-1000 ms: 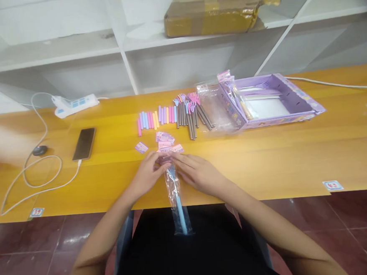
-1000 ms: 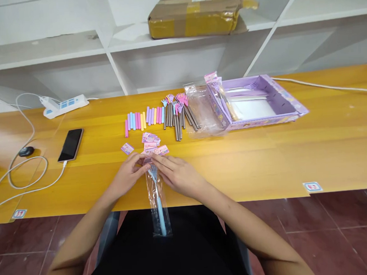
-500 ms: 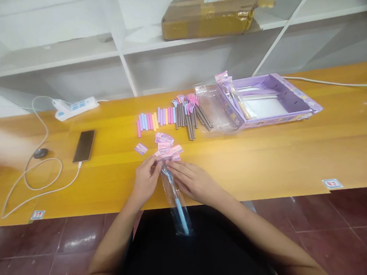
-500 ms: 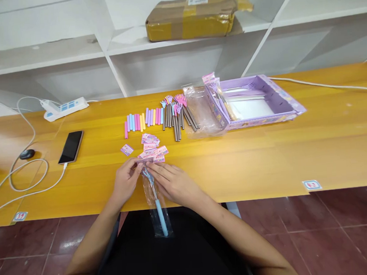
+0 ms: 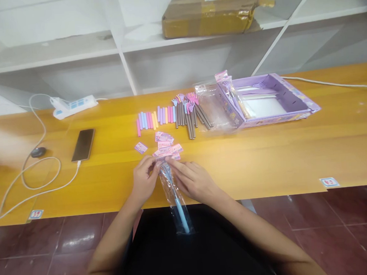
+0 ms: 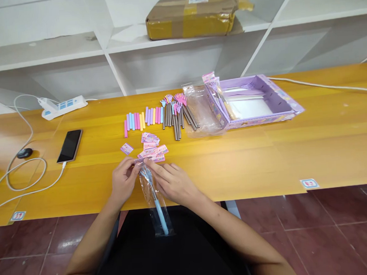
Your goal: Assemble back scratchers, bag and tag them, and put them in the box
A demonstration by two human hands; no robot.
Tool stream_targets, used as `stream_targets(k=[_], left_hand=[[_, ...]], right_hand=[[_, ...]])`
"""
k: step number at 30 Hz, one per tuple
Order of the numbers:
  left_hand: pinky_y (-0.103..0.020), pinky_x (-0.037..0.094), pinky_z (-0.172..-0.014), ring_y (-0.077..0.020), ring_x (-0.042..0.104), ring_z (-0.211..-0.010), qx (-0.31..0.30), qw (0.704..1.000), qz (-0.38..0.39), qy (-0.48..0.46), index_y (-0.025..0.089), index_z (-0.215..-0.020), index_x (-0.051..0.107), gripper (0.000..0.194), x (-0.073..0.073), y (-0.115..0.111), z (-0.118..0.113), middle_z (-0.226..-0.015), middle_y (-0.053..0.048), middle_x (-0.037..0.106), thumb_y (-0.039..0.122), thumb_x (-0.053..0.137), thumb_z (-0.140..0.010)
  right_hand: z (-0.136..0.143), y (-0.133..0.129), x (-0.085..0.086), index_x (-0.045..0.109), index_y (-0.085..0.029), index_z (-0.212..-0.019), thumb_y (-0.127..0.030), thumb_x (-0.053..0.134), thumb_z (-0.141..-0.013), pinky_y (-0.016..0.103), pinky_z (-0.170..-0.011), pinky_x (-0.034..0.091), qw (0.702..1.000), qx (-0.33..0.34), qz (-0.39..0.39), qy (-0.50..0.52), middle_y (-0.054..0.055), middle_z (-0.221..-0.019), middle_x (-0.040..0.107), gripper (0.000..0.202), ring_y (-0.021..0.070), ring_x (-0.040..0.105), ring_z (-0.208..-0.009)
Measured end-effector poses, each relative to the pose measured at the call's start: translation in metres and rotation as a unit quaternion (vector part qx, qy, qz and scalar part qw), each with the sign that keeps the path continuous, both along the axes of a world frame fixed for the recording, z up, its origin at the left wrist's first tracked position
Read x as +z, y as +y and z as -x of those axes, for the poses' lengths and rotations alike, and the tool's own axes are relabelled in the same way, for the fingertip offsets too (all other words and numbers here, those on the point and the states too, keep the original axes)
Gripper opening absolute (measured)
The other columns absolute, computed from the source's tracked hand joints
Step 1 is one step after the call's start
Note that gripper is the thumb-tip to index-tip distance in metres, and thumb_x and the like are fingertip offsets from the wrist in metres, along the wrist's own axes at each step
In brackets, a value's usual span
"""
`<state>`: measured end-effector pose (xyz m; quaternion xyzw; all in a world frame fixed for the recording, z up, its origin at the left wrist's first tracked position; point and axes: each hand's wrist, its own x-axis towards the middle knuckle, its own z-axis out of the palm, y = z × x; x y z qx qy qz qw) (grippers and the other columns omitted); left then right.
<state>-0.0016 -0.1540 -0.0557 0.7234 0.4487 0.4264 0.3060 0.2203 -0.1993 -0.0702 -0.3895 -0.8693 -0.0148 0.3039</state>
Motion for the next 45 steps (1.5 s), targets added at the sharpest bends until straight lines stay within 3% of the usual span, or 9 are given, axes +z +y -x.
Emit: stream_targets(k=[11, 17, 22, 29, 31, 33, 38, 41, 45], left_hand=[[-0.032, 0.053, -0.077, -0.0201, 0.063, -0.088, -0.046, 0.998, 0.000, -0.046, 0.024, -0.108, 0.073, 0.015, 0.005, -0.003, -0.002, -0.097, -0.004, 0.064, 0.036, 0.066, -0.103], [-0.030, 0.048, -0.071, -0.0169, 0.057, -0.074, 0.018, 1.000, -0.007, -0.003, 0.023, -0.087, 0.070, 0.029, 0.002, 0.000, 0.000, -0.082, 0.000, 0.063, 0.045, 0.065, -0.105], [-0.030, 0.041, -0.065, -0.0157, 0.050, -0.067, 0.021, 1.000, -0.013, 0.019, 0.023, -0.077, 0.059, 0.037, 0.002, 0.000, 0.000, -0.073, 0.002, 0.053, 0.044, 0.063, -0.107], [-0.030, 0.040, -0.066, -0.0163, 0.049, -0.067, 0.013, 1.000, -0.003, 0.022, 0.023, -0.075, 0.055, 0.040, 0.002, 0.000, 0.001, -0.073, 0.002, 0.051, 0.044, 0.060, -0.108], [-0.030, 0.040, -0.065, -0.0163, 0.049, -0.067, 0.013, 1.000, 0.001, 0.020, 0.023, -0.075, 0.054, 0.040, 0.001, 0.000, 0.002, -0.073, 0.002, 0.050, 0.044, 0.059, -0.109], [-0.030, 0.039, -0.064, -0.0160, 0.048, -0.067, 0.010, 1.000, 0.009, 0.011, 0.023, -0.076, 0.054, 0.039, 0.000, -0.001, 0.003, -0.074, 0.002, 0.050, 0.043, 0.060, -0.109], [-0.030, 0.041, -0.069, -0.0159, 0.052, -0.072, -0.008, 1.000, 0.022, -0.014, 0.022, -0.083, 0.061, 0.032, 0.000, -0.002, 0.004, -0.080, 0.001, 0.054, 0.040, 0.057, -0.110], [-0.031, 0.048, -0.079, -0.0182, 0.061, -0.085, -0.027, 0.999, 0.024, -0.025, 0.022, -0.098, 0.068, 0.027, 0.002, -0.003, 0.002, -0.091, -0.002, 0.063, 0.040, 0.054, -0.111], [-0.036, 0.058, -0.088, -0.0203, 0.070, -0.096, -0.068, 0.988, 0.092, -0.100, 0.024, -0.135, 0.061, 0.032, 0.002, -0.005, -0.001, -0.118, -0.008, 0.071, 0.044, 0.054, -0.111]], right_hand=[[-0.002, 0.001, -0.002, 0.043, -0.019, -0.166, -0.012, 0.047, -0.106, 0.047, -0.078, 0.057, 1.000, 0.018, -0.010, -0.008, 0.010, -0.165, 0.056, 0.061, 0.0283, 0.070, -0.100], [-0.002, 0.000, 0.001, 0.040, -0.025, -0.170, -0.011, 0.050, -0.104, 0.045, -0.078, 0.057, 1.000, 0.023, 0.010, -0.005, 0.005, -0.167, 0.054, 0.068, 0.0265, 0.071, -0.102], [-0.004, 0.000, 0.000, 0.039, -0.026, -0.171, -0.009, 0.052, -0.103, 0.046, -0.082, 0.056, 1.000, 0.014, -0.009, 0.016, 0.004, -0.163, 0.059, 0.071, 0.0279, 0.070, -0.115], [-0.003, -0.003, -0.002, 0.048, -0.027, -0.163, -0.012, 0.054, -0.103, 0.048, -0.083, 0.058, 0.999, -0.013, -0.010, 0.049, 0.010, -0.151, 0.069, 0.063, 0.0308, 0.071, -0.113], [0.000, -0.008, 0.002, 0.053, -0.024, -0.157, -0.015, 0.055, -0.104, 0.048, -0.087, 0.060, 0.993, -0.032, 0.026, 0.110, 0.014, -0.144, 0.072, 0.054, 0.0291, 0.073, -0.107], [0.002, -0.014, 0.008, 0.057, -0.022, -0.149, -0.023, 0.056, -0.107, 0.043, -0.083, 0.063, 0.971, -0.055, 0.124, 0.199, 0.015, -0.132, 0.074, 0.041, 0.0239, 0.074, -0.093], [0.002, -0.034, 0.020, 0.070, -0.022, -0.105, -0.044, 0.064, -0.107, 0.028, -0.060, 0.052, 0.862, 0.025, 0.435, 0.260, 0.000, -0.082, 0.070, 0.023, 0.0158, 0.063, -0.067], [0.003, -0.040, 0.023, 0.071, -0.022, -0.098, -0.047, 0.063, -0.107, 0.028, -0.067, 0.050, 0.832, 0.033, 0.492, 0.254, 0.000, -0.084, 0.070, 0.028, 0.0164, 0.062, -0.073], [-0.018, -0.029, 0.035, 0.072, -0.023, -0.095, -0.052, 0.059, -0.108, 0.033, -0.083, 0.054, 0.829, 0.016, 0.466, 0.309, 0.003, -0.095, 0.075, 0.034, 0.0214, 0.068, -0.089]])
